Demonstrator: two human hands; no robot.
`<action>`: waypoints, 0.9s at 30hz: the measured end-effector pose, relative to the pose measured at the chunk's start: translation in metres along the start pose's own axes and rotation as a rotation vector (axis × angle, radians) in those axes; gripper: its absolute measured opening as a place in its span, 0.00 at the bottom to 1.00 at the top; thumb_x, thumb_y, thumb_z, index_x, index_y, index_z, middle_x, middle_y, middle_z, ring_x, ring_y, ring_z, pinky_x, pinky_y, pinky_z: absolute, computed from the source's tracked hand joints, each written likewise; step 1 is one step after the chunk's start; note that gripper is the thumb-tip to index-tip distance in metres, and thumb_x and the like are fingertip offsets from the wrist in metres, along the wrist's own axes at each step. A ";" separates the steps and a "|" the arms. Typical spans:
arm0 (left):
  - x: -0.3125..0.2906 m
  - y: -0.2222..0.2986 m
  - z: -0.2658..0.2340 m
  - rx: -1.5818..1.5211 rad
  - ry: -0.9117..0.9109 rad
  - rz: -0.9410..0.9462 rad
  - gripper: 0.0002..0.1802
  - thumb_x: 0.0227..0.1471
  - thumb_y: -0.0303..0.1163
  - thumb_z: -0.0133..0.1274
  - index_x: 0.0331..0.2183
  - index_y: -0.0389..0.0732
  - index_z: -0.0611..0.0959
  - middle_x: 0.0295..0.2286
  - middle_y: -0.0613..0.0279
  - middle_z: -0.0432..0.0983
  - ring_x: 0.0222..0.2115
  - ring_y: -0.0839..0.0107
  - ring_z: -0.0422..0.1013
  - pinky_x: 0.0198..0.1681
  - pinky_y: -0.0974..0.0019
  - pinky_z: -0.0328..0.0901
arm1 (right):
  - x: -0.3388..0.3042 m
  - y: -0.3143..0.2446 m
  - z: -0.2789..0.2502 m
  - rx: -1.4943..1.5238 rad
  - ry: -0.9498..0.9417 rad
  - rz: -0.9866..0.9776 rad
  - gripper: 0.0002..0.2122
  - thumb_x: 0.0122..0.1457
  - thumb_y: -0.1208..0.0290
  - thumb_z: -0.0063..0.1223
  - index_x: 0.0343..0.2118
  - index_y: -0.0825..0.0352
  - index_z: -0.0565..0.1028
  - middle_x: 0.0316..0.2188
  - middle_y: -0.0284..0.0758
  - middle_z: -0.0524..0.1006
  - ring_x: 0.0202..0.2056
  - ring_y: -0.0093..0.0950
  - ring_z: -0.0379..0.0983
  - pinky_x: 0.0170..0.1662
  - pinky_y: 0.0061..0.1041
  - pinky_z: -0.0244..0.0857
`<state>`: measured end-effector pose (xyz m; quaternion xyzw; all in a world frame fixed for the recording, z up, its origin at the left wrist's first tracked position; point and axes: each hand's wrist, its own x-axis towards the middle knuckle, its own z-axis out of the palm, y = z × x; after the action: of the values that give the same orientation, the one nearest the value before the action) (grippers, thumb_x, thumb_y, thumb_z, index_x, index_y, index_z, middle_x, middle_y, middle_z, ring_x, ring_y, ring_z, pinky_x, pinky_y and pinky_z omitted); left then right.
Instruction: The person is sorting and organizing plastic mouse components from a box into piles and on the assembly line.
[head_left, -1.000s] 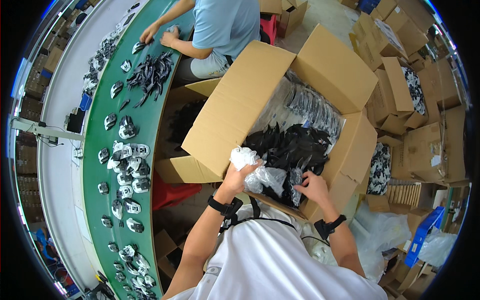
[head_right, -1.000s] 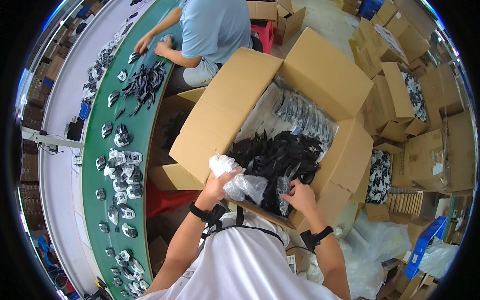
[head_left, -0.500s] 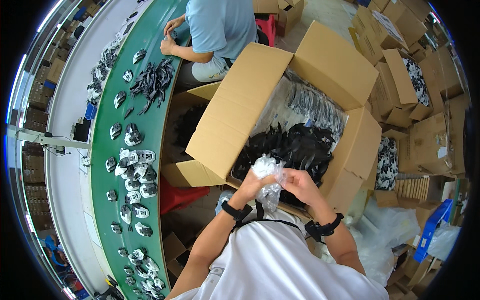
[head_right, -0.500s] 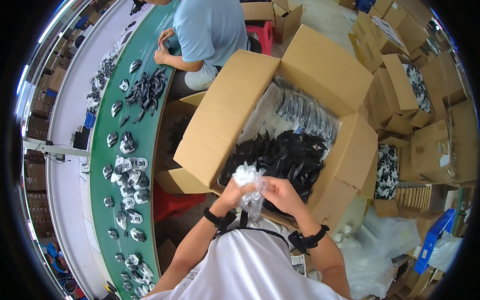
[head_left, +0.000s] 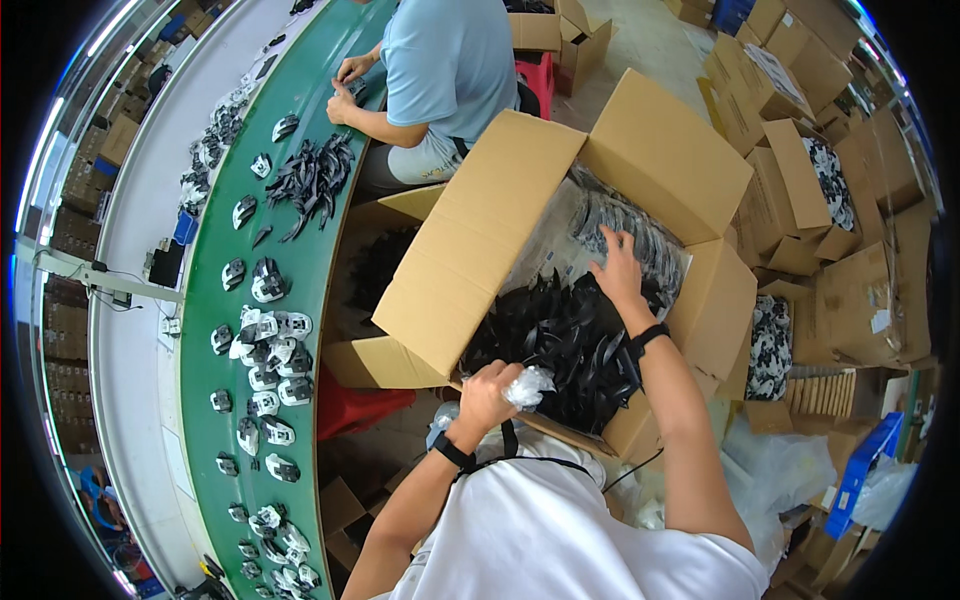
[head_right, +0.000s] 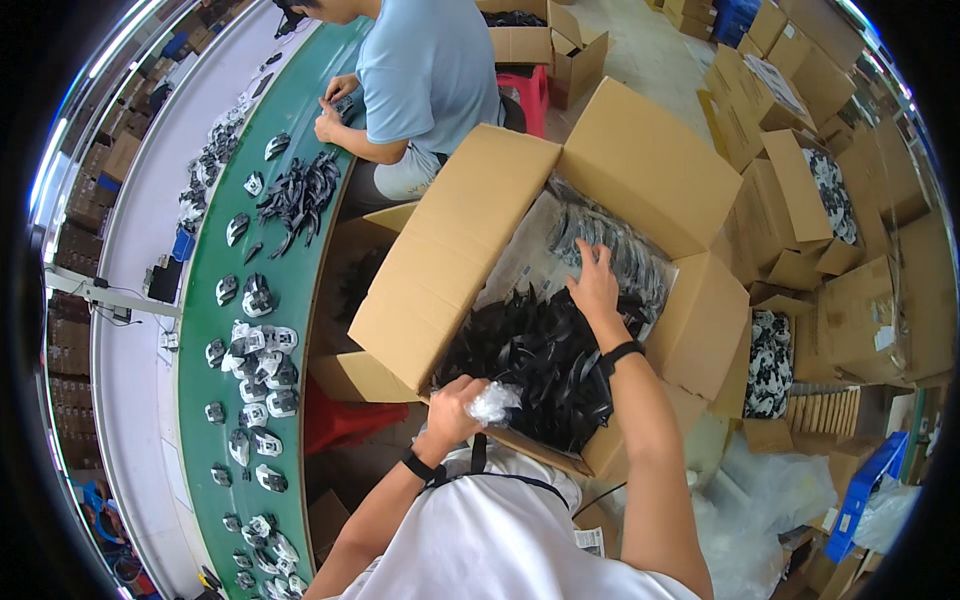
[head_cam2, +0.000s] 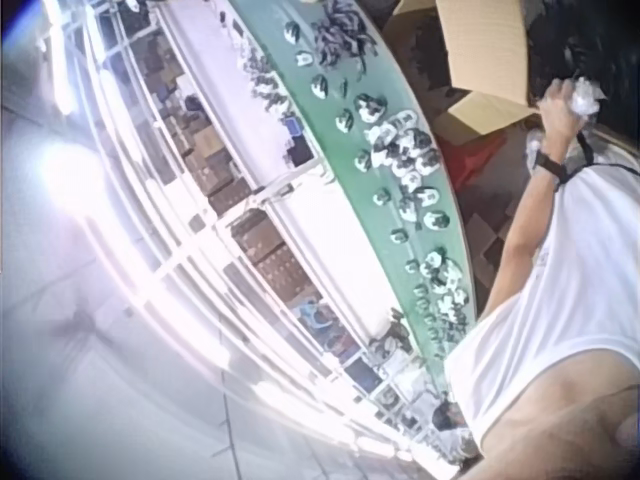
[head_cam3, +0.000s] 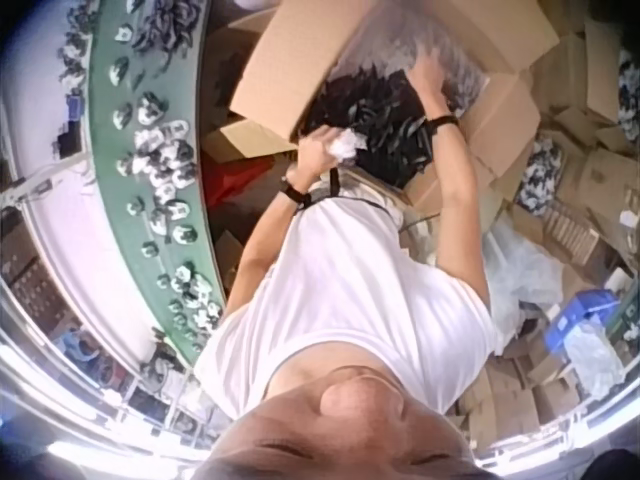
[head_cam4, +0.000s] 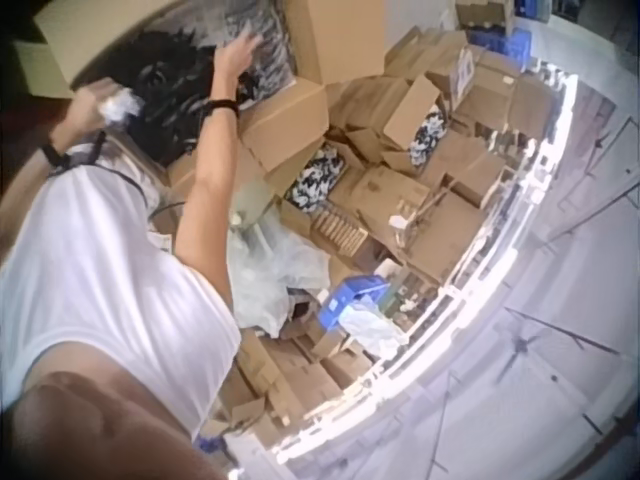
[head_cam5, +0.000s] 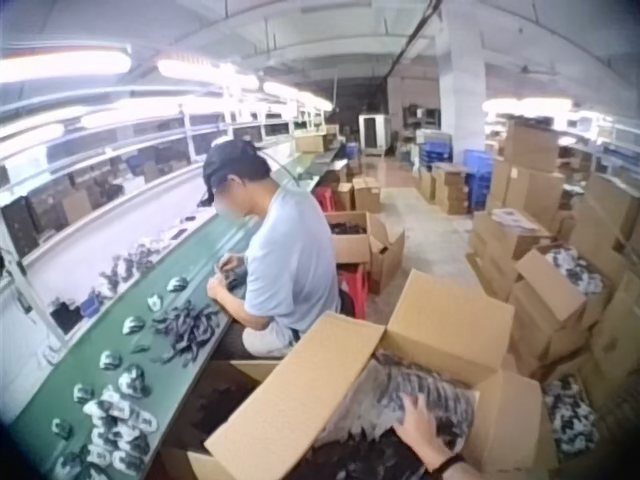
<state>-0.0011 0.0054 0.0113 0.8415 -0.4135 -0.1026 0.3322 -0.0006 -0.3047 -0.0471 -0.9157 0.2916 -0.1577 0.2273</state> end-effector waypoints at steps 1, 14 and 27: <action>-0.001 -0.001 0.002 0.067 -0.016 0.037 0.18 0.29 0.26 0.60 0.30 0.46 0.79 0.24 0.62 0.70 0.30 0.60 0.73 0.30 0.60 0.68 | 0.006 -0.007 0.003 -0.030 -0.068 0.035 0.31 0.45 0.72 0.63 0.53 0.57 0.62 0.49 0.44 0.60 0.38 0.50 0.72 0.37 0.42 0.70; 0.011 -0.008 0.010 0.085 -0.555 0.086 0.18 0.37 0.28 0.53 0.37 0.45 0.79 0.37 0.58 0.75 0.34 0.58 0.75 0.36 0.58 0.71 | 0.043 0.025 0.055 -0.207 0.002 -0.154 0.16 0.50 0.72 0.59 0.39 0.67 0.66 0.34 0.48 0.70 0.34 0.49 0.73 0.35 0.41 0.71; 0.004 0.005 0.019 0.154 -0.510 0.096 0.18 0.35 0.31 0.55 0.36 0.47 0.79 0.32 0.62 0.76 0.31 0.59 0.75 0.34 0.59 0.71 | 0.042 -0.004 0.045 -0.206 -0.050 -0.187 0.19 0.49 0.76 0.55 0.46 0.61 0.67 0.34 0.44 0.69 0.34 0.46 0.73 0.34 0.41 0.72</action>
<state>-0.0102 -0.0084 0.0004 0.7906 -0.5300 -0.2637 0.1569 0.0527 -0.3126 -0.0772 -0.9609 0.2138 -0.1248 0.1236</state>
